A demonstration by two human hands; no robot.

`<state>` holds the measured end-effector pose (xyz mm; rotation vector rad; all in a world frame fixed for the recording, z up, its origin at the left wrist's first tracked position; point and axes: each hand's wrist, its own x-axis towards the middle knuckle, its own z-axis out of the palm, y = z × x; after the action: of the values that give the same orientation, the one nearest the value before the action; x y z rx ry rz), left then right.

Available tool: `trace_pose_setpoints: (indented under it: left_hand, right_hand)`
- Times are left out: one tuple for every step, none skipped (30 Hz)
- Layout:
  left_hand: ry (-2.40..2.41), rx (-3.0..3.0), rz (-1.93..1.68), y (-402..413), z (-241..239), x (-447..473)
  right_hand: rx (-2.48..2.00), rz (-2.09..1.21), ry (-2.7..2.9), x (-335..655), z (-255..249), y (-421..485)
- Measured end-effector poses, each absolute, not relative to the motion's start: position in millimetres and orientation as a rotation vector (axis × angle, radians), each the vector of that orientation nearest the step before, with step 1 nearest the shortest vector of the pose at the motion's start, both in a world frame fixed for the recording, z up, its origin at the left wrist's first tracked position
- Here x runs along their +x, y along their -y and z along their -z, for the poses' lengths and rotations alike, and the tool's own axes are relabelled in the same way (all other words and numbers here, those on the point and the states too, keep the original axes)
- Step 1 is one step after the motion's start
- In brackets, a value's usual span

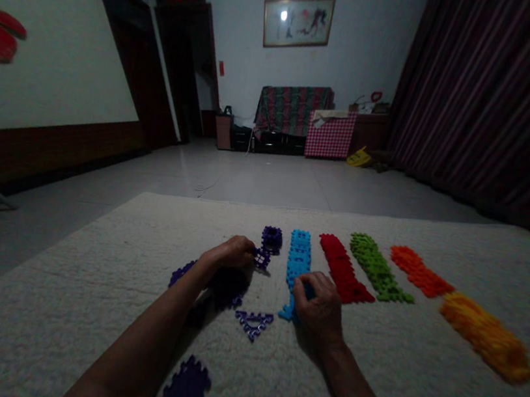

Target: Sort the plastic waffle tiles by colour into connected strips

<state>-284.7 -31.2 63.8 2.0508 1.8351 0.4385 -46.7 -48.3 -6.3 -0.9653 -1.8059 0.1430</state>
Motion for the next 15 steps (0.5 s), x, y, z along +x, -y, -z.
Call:
trace_pose_setpoints:
  left_hand:
    - [-1.832, 2.044, -0.443, 30.1, -63.1, -284.0]
    - [-1.834, 2.039, -0.452, 28.8, -61.5, -283.0]
    - [-1.841, 2.031, -0.47, 27.1, -58.9, -281.7]
    - [-1.853, 2.019, -0.496, 25.2, -55.6, -280.4]
    - [-1.865, 2.006, -0.53, 23.0, -51.8, -279.3]
    - [-1.874, 1.993, -0.567, 20.7, -47.8, -278.5]
    - [-1.875, 1.984, -0.61, 18.5, -43.8, -278.3]
    - [-1.866, 1.974, -0.655, 16.4, -40.2, -278.6]
    - [-1.847, 1.961, -0.699, 14.6, -37.1, -279.3]
    - [-1.819, 1.945, -0.744, 13.1, -34.6, -280.2]
    - [-1.784, 1.928, -0.788, 12.0, -32.7, -281.2]
    - [-1.747, 1.912, -0.828, 11.2, -31.3, -282.0]
    - [-1.715, 1.904, -0.864, 10.6, -30.2, -282.3]
    - [-1.692, 1.908, -0.893, 10.3, -29.4, -282.2]
    - [-1.68, 1.922, -0.919, 10.1, -28.6, -281.4]
  right_hand:
    - [-0.965, -0.144, 1.808, -46.6, 6.3, 48.3]
    - [-0.962, -0.142, 1.809, -46.5, 6.3, 48.2]
    - [-0.957, -0.138, 1.809, -46.4, 6.3, 48.1]
    - [-0.951, -0.135, 1.809, -46.3, 6.3, 48.0]
    - [-0.947, -0.131, 1.809, -46.2, 6.3, 47.8]
    - [-0.945, -0.128, 1.809, -46.2, 6.4, 47.7]
    - [-0.947, -0.125, 1.808, -46.2, 6.5, 47.6]
    - [-0.95, -0.12, 1.807, -46.3, 6.6, 47.5]
    - [-0.952, -0.116, 1.808, -46.4, 6.6, 47.4]
    - [-0.953, -0.114, 1.809, -46.5, 6.7, 47.3]
    - [-0.955, -0.113, 1.808, -46.6, 6.7, 47.3]
    - [-0.956, -0.114, 1.807, -46.7, 6.7, 47.2]
    - [-0.955, -0.116, 1.807, -46.7, 6.7, 47.2]
    - [-0.953, -0.12, 1.808, -46.7, 6.6, 47.1]
    - [-0.95, -0.123, 1.808, -46.7, 6.5, 47.1]
